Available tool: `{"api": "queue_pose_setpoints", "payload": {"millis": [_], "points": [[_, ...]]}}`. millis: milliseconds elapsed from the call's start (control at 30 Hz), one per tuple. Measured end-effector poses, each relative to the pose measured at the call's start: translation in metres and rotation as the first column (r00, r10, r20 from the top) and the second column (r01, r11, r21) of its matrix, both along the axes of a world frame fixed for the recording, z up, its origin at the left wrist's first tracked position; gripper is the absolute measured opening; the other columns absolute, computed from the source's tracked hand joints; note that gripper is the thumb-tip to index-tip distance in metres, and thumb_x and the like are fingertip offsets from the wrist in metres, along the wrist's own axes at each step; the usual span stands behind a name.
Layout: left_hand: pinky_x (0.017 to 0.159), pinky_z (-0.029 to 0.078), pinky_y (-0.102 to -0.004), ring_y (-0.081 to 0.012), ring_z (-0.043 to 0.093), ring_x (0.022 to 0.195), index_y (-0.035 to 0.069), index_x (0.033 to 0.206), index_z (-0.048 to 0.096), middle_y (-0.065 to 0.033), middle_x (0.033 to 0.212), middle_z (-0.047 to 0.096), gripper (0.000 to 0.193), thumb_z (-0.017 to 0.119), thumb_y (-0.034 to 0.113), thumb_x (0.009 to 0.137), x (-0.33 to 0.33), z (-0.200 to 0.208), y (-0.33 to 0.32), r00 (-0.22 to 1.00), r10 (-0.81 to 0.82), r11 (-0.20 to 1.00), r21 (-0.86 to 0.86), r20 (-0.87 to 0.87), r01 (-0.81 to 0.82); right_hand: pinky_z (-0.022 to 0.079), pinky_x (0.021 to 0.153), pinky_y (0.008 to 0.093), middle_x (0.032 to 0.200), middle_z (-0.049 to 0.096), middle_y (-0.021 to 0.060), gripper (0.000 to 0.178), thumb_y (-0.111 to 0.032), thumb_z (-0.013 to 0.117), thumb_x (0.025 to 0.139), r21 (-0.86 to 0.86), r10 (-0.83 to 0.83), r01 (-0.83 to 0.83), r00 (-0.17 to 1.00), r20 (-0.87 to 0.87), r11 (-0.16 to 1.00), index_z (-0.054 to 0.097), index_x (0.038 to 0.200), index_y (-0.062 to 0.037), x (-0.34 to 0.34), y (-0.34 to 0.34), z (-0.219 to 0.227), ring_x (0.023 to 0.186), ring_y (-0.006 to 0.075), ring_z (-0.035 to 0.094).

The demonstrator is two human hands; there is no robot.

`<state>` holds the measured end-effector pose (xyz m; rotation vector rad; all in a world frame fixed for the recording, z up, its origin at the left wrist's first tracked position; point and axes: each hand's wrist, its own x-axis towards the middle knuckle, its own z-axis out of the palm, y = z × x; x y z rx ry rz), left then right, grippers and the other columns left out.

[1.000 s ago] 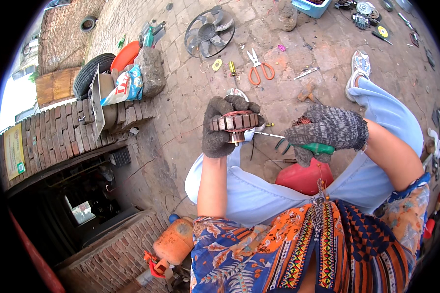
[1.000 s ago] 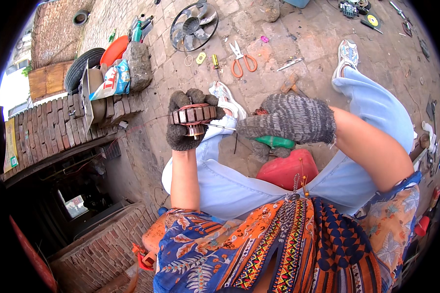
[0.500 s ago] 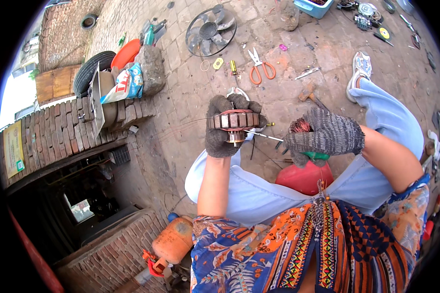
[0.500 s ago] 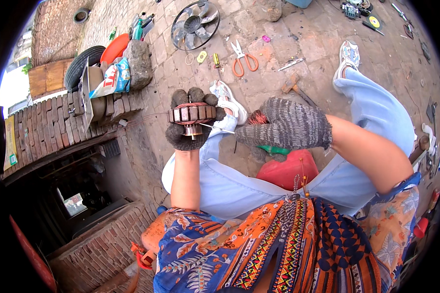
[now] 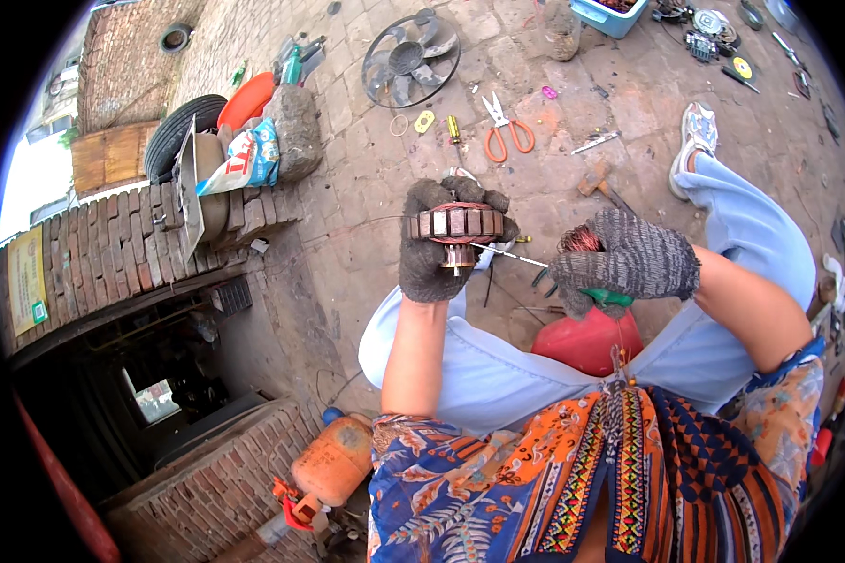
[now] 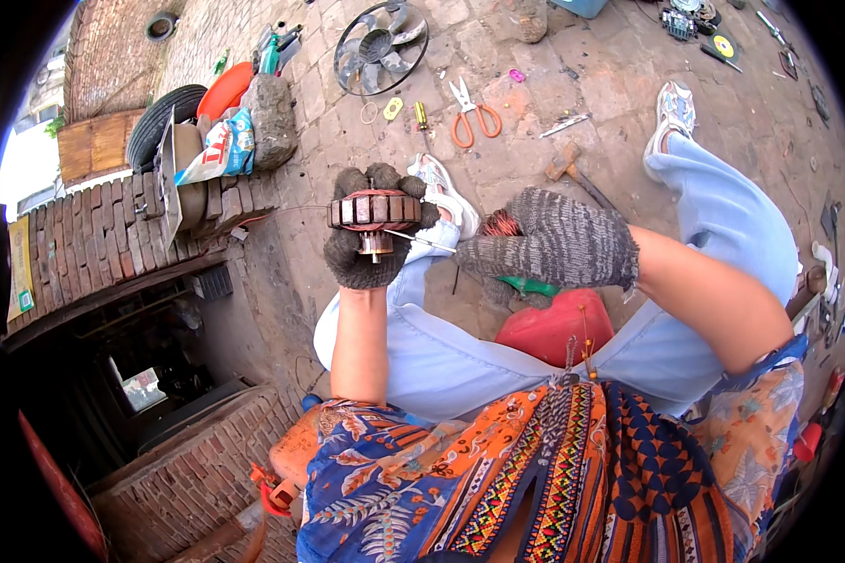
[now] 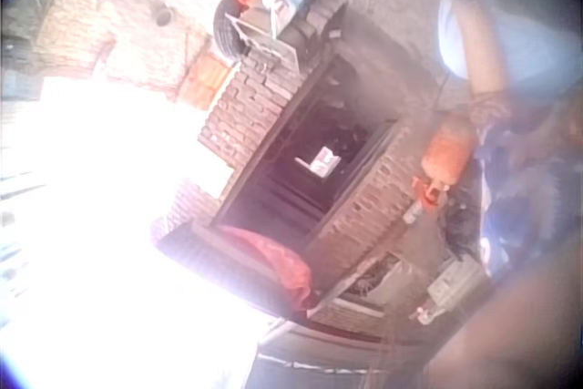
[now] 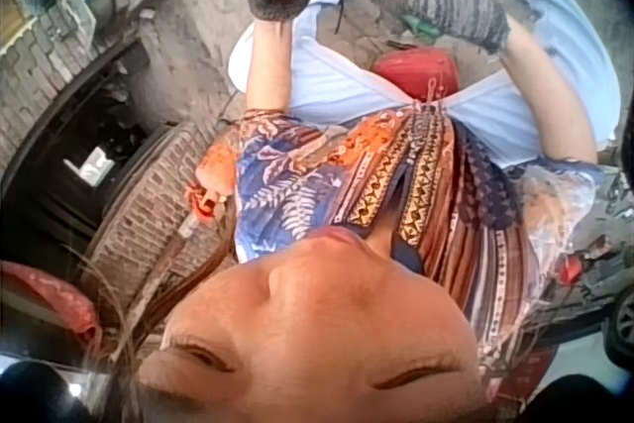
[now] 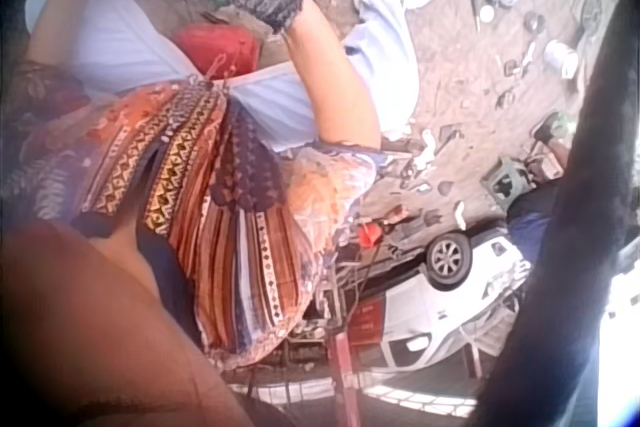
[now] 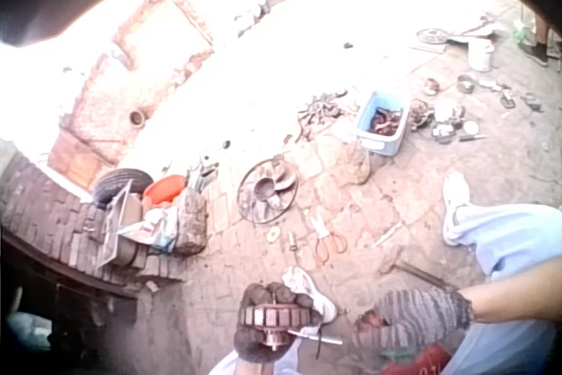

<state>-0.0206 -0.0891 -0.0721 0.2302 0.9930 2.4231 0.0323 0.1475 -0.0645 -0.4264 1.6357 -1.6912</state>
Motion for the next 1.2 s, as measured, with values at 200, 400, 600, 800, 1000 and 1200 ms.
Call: {"api": "queue_pose_setpoints", "payload": {"millis": [200, 400, 600, 800, 1000, 1200], "points": [[0.091, 0.042, -0.0546, -0.0376, 0.053, 0.106, 0.01, 0.122, 0.044, -0.0232, 0.12, 0.049, 0.06, 0.071, 0.027, 0.071, 0.0, -0.003, -0.001, 0.998, -0.004, 1.0, 0.013, 0.067, 0.003, 0.044, 0.047, 0.0273, 0.057, 0.059, 0.0062, 0.034, -0.035, 0.057, 0.085, 0.246, -0.086, 0.125, 0.982, -0.165, 0.961, 0.063, 0.073, -0.0033, -0.001, -0.008, 0.004, 0.048, 0.0112, 0.054], [0.092, 0.042, -0.0548, -0.0366, 0.054, 0.104, 0.006, 0.12, 0.044, -0.0227, 0.118, 0.051, 0.057, 0.07, 0.027, 0.072, 0.001, -0.006, 0.0, 0.996, 0.052, 0.998, -0.044, 0.074, -0.049, 0.044, 0.051, 0.0295, 0.057, 0.058, 0.0073, 0.035, -0.036, 0.058, 0.084, 0.364, -0.094, 0.19, 0.959, -0.266, 0.912, 0.061, 0.071, -0.0036, -0.001, -0.01, 0.0, 0.051, 0.0133, 0.054], [0.09, 0.045, -0.0514, -0.0357, 0.056, 0.099, 0.001, 0.115, 0.047, -0.022, 0.112, 0.054, 0.054, 0.069, 0.028, 0.073, -0.002, 0.0, 0.007, 0.954, 0.071, 0.997, -0.032, 0.291, -0.064, 0.042, 0.044, 0.0334, 0.066, 0.059, 0.0113, 0.026, -0.02, 0.05, 0.087, 0.086, -0.04, 0.072, 0.944, -0.328, 0.994, 0.059, 0.111, -0.0184, -0.002, 0.002, -0.023, 0.046, 0.0207, 0.051], [0.087, 0.047, -0.0508, -0.0346, 0.059, 0.093, 0.001, 0.109, 0.048, -0.0191, 0.105, 0.057, 0.051, 0.071, 0.027, 0.071, -0.004, 0.001, 0.007, 0.981, 0.099, 0.98, -0.185, 0.169, -0.067, 0.045, 0.047, 0.028, 0.07, 0.061, 0.0049, 0.04, -0.01, 0.049, 0.087, -0.067, -0.03, 0.018, 0.984, -0.175, 0.998, 0.052, 0.123, -0.0253, -0.006, 0.007, -0.029, 0.05, 0.0138, 0.055], [0.09, 0.045, -0.0515, -0.0335, 0.057, 0.1, 0.004, 0.107, 0.048, -0.0173, 0.109, 0.055, 0.049, 0.073, 0.025, 0.07, -0.002, 0.005, 0.006, 0.991, 0.076, 0.99, -0.123, 0.109, -0.063, 0.042, 0.046, 0.024, 0.059, 0.058, 0.0015, 0.028, -0.029, 0.057, 0.084, 0.062, -0.069, 0.065, 0.996, 0.056, 0.996, 0.065, 0.074, -0.0045, -0.015, 0.006, 0.009, 0.05, 0.0084, 0.052], [0.091, 0.045, -0.0518, -0.0332, 0.056, 0.101, 0.004, 0.111, 0.047, -0.0183, 0.11, 0.055, 0.052, 0.073, 0.025, 0.071, -0.004, 0.007, 0.007, 0.988, 0.057, 0.996, -0.072, 0.146, -0.047, 0.038, 0.039, 0.0234, 0.058, 0.058, 0.0042, 0.038, -0.036, 0.054, 0.085, -0.016, -0.06, 0.063, 0.982, 0.177, 0.998, 0.063, 0.071, -0.0018, -0.018, 0.008, 0.002, 0.043, 0.0081, 0.047]]}}
